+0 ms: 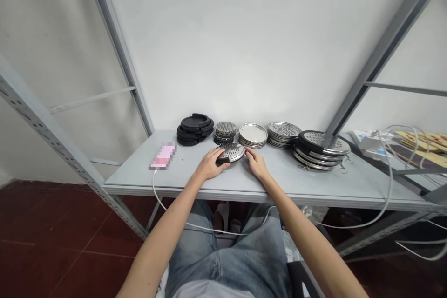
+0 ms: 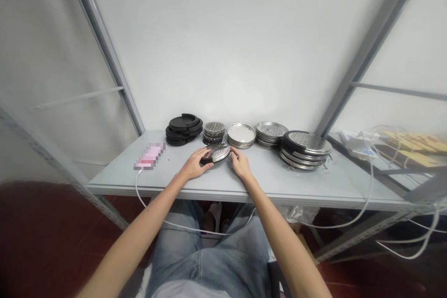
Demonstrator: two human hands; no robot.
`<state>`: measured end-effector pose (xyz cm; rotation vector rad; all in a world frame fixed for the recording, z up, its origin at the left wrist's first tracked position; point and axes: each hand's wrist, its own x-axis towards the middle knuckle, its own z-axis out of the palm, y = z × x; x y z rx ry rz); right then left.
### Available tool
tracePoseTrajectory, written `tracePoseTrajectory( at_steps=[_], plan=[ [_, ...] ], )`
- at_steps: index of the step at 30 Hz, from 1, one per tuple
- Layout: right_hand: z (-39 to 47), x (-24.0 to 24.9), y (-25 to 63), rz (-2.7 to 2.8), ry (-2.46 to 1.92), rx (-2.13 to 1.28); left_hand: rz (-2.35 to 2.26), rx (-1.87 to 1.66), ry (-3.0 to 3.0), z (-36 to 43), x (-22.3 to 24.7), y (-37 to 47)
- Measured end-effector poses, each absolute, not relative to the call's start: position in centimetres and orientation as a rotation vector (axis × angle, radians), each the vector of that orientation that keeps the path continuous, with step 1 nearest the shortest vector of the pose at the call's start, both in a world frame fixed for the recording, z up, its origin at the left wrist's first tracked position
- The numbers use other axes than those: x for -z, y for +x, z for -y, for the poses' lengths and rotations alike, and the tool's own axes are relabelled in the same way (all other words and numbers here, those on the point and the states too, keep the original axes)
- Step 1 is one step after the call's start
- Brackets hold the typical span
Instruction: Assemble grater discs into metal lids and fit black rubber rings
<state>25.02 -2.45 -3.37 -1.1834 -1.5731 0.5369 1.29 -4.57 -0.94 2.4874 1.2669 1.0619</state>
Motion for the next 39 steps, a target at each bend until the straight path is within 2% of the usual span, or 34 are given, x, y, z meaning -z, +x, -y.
tracePoseTrajectory(
  at_steps=[11, 20, 39],
  plan=[
    [4.8, 1.8, 23.9, 2.004, -1.032, 0.162, -1.271, -1.06, 2.513, 4.5, 1.1, 1.4],
    [4.5, 2.1, 24.5, 1.964, -1.025, 0.117, -1.261, -1.27, 2.478, 4.5, 0.7, 1.2],
    [5.2, 1.7, 23.9, 2.108, -0.951, 0.089, -1.241, -1.289, 2.455, 4.8, 0.6, 1.2]
  ],
)
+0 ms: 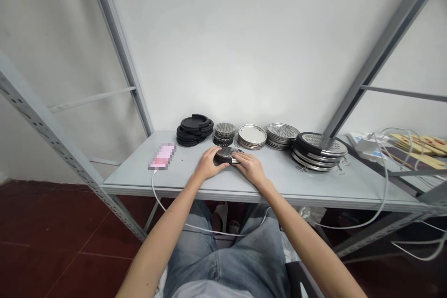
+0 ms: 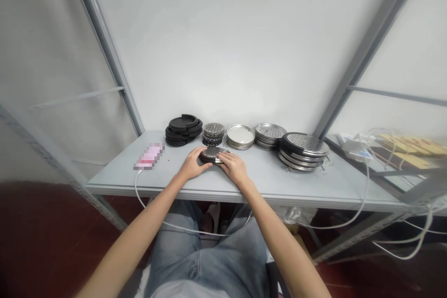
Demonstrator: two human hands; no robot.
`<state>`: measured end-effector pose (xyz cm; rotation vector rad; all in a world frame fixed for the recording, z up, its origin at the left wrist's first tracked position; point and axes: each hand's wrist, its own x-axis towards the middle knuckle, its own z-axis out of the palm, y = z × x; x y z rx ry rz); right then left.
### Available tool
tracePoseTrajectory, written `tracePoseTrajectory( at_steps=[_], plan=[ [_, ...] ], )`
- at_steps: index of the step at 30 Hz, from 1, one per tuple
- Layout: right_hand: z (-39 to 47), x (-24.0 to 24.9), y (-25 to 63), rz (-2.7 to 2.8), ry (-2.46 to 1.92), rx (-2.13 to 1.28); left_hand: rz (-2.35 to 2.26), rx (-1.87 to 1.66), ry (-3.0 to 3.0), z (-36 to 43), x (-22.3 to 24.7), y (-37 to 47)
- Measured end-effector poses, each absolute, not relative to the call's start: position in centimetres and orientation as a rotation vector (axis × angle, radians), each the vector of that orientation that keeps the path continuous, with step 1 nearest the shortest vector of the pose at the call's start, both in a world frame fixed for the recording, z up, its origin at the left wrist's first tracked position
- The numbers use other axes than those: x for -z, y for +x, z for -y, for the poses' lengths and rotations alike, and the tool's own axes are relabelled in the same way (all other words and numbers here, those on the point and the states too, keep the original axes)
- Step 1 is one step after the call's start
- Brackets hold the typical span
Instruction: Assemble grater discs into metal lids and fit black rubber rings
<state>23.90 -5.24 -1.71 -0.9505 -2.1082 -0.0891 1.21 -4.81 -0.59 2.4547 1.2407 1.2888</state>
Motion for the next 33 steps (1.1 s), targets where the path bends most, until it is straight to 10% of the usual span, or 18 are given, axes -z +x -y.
tracePoseTrajectory(
  at_steps=[15, 33],
  plan=[
    [7.9, 1.3, 27.3, 1.859, -0.967, 0.151, -1.271, -1.483, 2.147, 3.9, 1.2, 0.6],
    [6.4, -6.8, 48.8, 1.624, -1.428, 1.066, -1.363, -1.38, 2.021, 2.9, 2.3, 0.4]
  ],
)
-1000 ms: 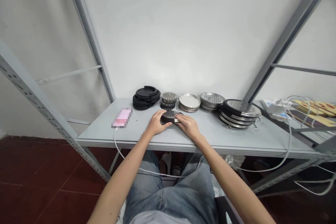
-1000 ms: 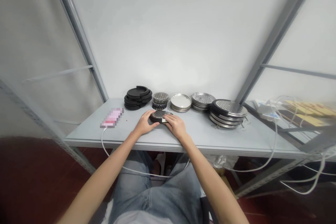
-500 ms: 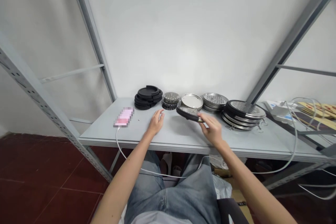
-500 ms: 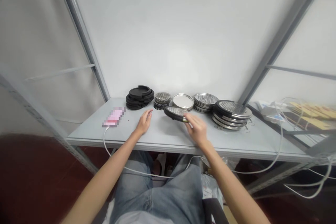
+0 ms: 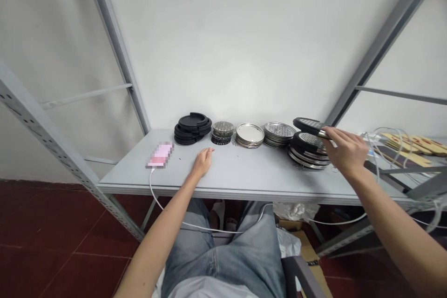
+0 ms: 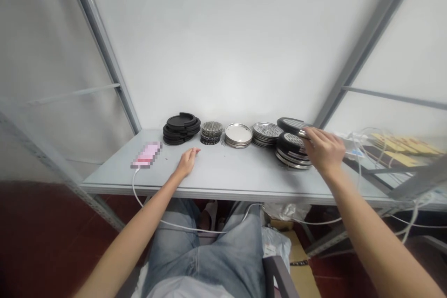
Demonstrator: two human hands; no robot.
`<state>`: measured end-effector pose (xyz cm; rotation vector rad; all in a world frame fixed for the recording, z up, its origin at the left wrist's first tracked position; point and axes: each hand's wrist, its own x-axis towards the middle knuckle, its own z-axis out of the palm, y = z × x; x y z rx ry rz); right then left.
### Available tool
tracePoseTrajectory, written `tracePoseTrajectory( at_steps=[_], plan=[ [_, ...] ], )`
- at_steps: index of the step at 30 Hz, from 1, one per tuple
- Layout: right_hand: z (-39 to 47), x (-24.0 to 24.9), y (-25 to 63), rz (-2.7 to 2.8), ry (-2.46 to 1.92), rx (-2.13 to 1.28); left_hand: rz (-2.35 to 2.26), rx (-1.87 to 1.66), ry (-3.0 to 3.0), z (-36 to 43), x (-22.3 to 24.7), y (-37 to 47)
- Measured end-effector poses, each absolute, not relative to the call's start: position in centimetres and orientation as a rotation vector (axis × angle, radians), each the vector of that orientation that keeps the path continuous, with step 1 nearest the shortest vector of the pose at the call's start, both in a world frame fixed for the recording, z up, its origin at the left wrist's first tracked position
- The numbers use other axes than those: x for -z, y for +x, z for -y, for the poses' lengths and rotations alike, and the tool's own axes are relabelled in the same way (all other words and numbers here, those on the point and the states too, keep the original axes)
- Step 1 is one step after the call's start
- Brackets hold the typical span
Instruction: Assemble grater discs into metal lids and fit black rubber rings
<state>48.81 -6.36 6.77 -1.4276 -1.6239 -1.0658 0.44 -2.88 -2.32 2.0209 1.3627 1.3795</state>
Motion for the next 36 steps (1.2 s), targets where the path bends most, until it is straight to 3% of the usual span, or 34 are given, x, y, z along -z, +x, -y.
tracePoseTrajectory(
  at_steps=[12, 25, 36],
  plan=[
    [5.6, -5.3, 49.7, 1.628, -1.559, 1.018, -1.373, -1.343, 2.014, 2.6, 2.8, 0.3],
    [7.3, -6.5, 50.1, 1.779, -1.667, 0.646, -1.33, -1.34, 2.018, 2.6, 2.7, 0.3],
    [5.3, -5.8, 47.2, 1.789, -1.697, 0.716, -1.329, -1.336, 2.024, 2.8, 2.4, 0.4]
  ],
)
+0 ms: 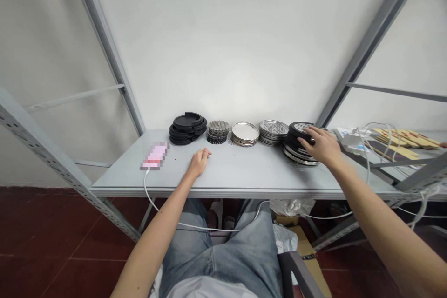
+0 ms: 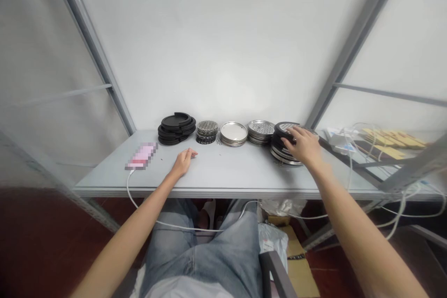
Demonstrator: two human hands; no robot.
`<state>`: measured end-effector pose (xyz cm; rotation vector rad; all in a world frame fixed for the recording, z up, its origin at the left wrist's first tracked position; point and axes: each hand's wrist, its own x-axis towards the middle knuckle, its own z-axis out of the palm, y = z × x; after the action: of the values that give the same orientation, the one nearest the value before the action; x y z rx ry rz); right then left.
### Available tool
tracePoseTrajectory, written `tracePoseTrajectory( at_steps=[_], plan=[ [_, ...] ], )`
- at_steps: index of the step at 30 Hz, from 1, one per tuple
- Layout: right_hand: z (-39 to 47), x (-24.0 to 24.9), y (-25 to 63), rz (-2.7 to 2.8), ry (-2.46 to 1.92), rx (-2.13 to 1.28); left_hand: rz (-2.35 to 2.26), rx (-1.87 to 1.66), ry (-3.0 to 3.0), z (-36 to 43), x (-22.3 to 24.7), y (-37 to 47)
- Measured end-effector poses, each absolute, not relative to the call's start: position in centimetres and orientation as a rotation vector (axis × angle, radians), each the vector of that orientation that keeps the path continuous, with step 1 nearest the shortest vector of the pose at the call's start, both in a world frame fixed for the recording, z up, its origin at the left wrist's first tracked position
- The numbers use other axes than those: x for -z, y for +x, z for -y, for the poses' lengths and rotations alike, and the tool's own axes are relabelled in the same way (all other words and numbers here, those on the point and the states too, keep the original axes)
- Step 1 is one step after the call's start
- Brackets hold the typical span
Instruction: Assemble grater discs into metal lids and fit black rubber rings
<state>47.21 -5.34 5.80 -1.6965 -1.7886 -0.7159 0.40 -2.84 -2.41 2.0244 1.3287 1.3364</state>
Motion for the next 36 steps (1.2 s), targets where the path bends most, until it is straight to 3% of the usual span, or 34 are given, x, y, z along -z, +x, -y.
tracePoseTrajectory(
  at_steps=[19, 36],
  plan=[
    [5.8, -5.9, 47.8, 1.87, -1.401, 0.669, -1.387, -1.283, 2.026, 2.6, 2.2, 0.4],
    [6.2, -5.7, 48.6, 1.945, -1.444, 0.623, -1.418, -1.259, 2.023, 2.6, 2.2, 0.4]
  ],
)
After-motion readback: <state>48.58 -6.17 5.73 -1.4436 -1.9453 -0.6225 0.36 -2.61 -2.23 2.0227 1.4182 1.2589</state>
